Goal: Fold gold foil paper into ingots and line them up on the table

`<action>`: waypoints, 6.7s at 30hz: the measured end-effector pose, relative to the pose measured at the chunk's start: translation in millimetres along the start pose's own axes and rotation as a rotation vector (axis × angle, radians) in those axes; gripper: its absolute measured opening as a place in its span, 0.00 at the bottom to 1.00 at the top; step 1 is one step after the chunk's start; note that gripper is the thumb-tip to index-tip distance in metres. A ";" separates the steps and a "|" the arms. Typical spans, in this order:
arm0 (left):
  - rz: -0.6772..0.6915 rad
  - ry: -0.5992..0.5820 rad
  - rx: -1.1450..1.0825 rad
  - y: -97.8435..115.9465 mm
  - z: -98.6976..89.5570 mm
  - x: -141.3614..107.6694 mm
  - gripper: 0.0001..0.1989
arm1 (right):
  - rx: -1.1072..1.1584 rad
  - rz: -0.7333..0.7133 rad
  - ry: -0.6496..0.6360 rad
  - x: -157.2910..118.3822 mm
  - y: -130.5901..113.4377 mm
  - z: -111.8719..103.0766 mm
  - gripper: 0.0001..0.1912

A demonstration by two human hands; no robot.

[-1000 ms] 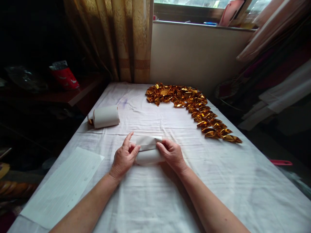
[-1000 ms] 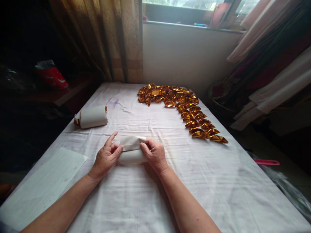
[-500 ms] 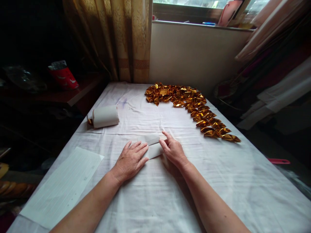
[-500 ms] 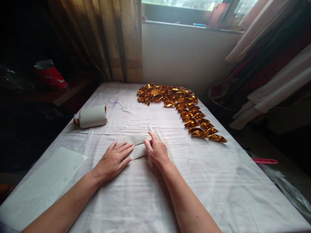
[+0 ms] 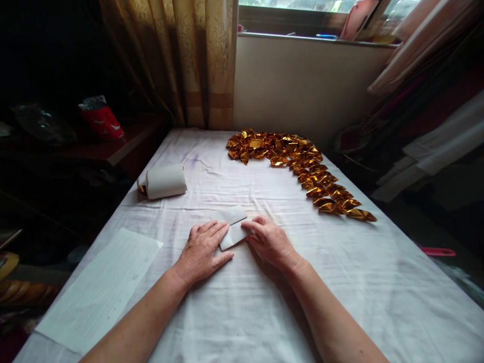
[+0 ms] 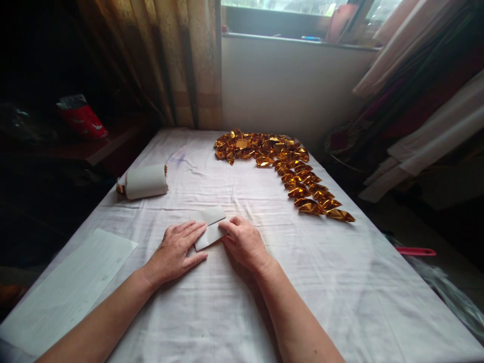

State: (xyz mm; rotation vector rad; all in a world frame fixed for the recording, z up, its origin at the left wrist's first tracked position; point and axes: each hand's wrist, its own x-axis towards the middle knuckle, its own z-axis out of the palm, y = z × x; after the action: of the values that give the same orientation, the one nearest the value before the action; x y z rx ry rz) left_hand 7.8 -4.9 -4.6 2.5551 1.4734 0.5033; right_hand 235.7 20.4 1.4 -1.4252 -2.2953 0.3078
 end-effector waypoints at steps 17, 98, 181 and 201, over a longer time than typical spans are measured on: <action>0.078 0.033 -0.057 -5.8 -6.9 -0.8 0.12 | 0.052 -0.313 0.004 1.4 2.5 -1.2 0.09; 0.168 0.025 0.298 -12.4 -17.8 -14.7 0.21 | -0.019 0.029 0.104 17.3 12.5 25.7 0.08; -0.109 0.114 -0.078 -6.4 -7.2 8.8 0.08 | 0.090 0.029 0.066 13.1 -38.0 24.2 0.05; -0.233 0.104 0.027 4.7 -3.1 12.9 0.06 | 0.046 0.071 0.085 14.9 -38.1 31.8 0.05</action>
State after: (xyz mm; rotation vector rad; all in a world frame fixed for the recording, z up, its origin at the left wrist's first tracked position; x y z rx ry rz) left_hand 16.5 3.7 2.3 2.3657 1.7956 0.5919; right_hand 184.9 17.7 -8.2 -1.4709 -2.1602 0.3135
